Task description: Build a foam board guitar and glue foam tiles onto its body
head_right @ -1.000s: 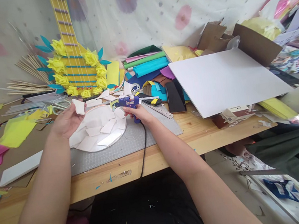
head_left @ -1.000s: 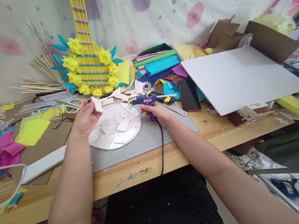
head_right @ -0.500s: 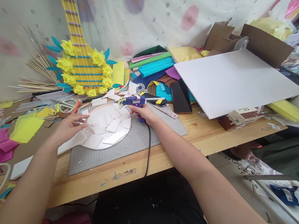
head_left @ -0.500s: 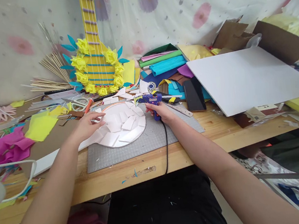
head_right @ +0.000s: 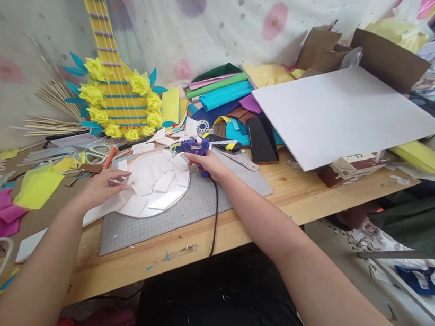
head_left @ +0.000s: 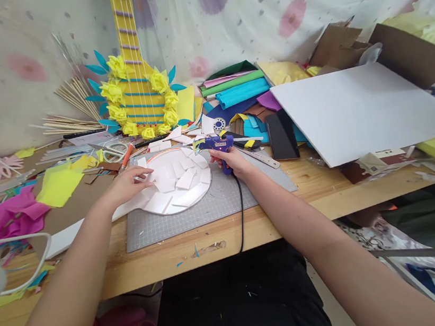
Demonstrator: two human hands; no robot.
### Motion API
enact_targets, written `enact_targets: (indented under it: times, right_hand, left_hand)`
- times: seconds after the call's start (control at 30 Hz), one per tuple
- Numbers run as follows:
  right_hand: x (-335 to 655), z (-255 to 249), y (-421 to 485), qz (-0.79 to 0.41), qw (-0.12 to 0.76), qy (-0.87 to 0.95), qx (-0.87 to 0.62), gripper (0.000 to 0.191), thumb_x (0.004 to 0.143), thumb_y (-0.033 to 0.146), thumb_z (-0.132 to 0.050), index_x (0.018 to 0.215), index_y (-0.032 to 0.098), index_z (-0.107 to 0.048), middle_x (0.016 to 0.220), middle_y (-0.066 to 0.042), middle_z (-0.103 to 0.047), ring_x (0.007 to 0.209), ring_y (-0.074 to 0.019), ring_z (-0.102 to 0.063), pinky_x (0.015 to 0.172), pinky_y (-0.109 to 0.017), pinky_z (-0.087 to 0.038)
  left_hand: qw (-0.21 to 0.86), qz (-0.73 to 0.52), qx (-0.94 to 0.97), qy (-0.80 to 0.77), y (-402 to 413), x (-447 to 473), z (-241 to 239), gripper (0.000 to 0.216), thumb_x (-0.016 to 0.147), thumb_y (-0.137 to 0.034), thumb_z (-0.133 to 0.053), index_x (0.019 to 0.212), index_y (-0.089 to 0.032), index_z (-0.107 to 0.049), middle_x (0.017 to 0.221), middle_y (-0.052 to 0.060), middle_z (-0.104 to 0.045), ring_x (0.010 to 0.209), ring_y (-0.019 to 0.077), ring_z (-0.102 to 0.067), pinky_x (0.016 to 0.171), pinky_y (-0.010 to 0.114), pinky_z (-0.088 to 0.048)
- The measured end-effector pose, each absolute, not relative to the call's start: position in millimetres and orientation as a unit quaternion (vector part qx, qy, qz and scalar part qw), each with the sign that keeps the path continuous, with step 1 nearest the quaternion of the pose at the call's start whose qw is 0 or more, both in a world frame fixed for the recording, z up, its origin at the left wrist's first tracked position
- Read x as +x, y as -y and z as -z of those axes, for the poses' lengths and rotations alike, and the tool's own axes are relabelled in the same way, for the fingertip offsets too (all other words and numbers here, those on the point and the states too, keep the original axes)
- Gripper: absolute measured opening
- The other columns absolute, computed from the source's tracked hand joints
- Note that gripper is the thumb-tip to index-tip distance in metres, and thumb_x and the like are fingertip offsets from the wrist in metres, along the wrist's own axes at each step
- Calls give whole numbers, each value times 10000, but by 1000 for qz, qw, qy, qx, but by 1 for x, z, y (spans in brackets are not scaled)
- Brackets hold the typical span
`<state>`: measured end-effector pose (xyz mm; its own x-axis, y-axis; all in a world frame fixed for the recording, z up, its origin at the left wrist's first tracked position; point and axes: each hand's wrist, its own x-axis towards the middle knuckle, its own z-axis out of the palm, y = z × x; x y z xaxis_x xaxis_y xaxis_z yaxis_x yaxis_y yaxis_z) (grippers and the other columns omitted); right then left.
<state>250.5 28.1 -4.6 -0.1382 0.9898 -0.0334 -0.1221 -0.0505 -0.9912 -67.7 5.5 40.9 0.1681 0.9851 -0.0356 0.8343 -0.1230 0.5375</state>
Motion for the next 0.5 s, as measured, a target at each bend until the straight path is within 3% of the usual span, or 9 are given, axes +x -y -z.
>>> enact_targets:
  times: [0.5]
  right_hand:
    - [249,6,-29,-572,484,491,-444,405,552,551,-759,670,198,-598,642,-1,-616,491,-74,-420,451,-232,-351]
  left_hand:
    - [185,-107,752,-624,-9,-62,-38,484,600,-540,-667,991,-259,-723,1105,68,-648,891,233,-615,844,352,-484]
